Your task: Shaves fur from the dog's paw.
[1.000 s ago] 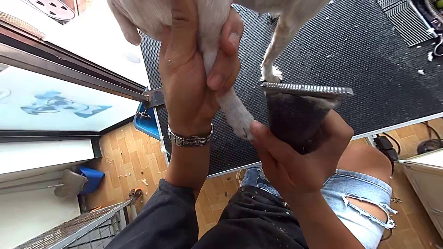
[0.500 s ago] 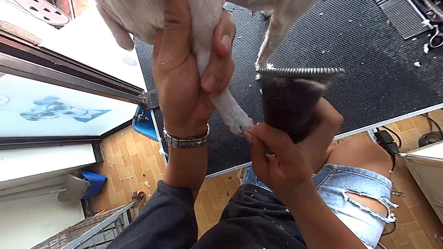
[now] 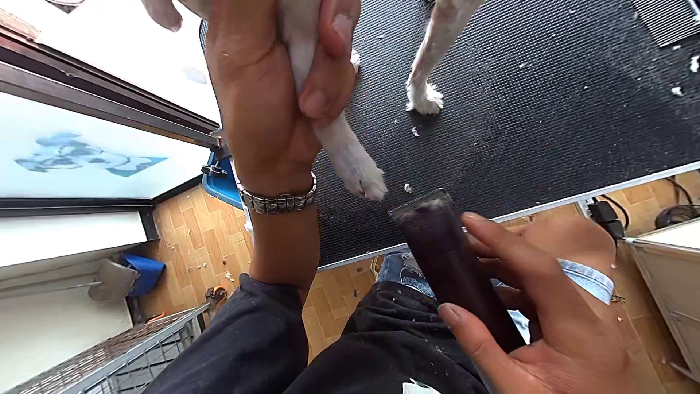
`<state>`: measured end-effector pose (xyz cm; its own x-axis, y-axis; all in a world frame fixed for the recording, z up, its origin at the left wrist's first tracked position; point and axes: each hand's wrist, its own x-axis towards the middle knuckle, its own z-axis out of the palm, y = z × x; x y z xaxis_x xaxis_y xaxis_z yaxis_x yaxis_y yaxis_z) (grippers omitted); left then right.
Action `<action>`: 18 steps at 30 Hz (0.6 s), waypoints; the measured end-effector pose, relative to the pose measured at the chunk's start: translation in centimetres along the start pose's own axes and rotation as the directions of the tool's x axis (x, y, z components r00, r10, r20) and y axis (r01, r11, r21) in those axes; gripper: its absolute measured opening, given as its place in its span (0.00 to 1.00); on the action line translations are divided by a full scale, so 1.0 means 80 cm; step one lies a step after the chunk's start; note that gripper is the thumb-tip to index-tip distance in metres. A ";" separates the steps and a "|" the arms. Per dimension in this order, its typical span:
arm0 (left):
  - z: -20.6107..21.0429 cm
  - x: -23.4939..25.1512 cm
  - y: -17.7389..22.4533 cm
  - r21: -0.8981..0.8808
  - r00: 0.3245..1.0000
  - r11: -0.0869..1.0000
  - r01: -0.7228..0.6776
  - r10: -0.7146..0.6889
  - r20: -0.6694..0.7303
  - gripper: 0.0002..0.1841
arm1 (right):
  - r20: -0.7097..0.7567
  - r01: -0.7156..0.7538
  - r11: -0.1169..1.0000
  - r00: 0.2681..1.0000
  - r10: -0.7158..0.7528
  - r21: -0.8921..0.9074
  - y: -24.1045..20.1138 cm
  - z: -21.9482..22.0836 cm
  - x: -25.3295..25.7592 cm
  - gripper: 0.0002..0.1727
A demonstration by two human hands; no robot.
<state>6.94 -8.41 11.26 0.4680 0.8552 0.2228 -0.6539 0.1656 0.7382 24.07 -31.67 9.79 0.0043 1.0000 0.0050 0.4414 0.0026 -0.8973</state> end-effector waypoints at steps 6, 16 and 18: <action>0.002 -0.002 0.000 0.009 1.000 1.000 0.006 -0.005 -0.021 0.28 | -0.011 0.011 0.999 1.000 -0.011 -0.042 -0.002 0.005 0.014 0.30; 0.001 -0.001 0.000 0.007 1.000 1.000 0.016 -0.016 0.010 0.27 | -0.001 0.010 1.000 1.000 -0.010 0.006 -0.006 0.006 0.027 0.30; 0.001 -0.001 -0.001 0.014 1.000 1.000 0.011 -0.011 0.013 0.27 | 0.003 0.017 0.999 1.000 -0.017 0.039 -0.008 0.006 0.030 0.30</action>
<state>7.00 -8.57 11.25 0.4828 0.8469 0.2227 -0.6406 0.1682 0.7492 23.34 -29.26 10.19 -0.0059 0.9998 0.0193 0.4058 0.0201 -0.9137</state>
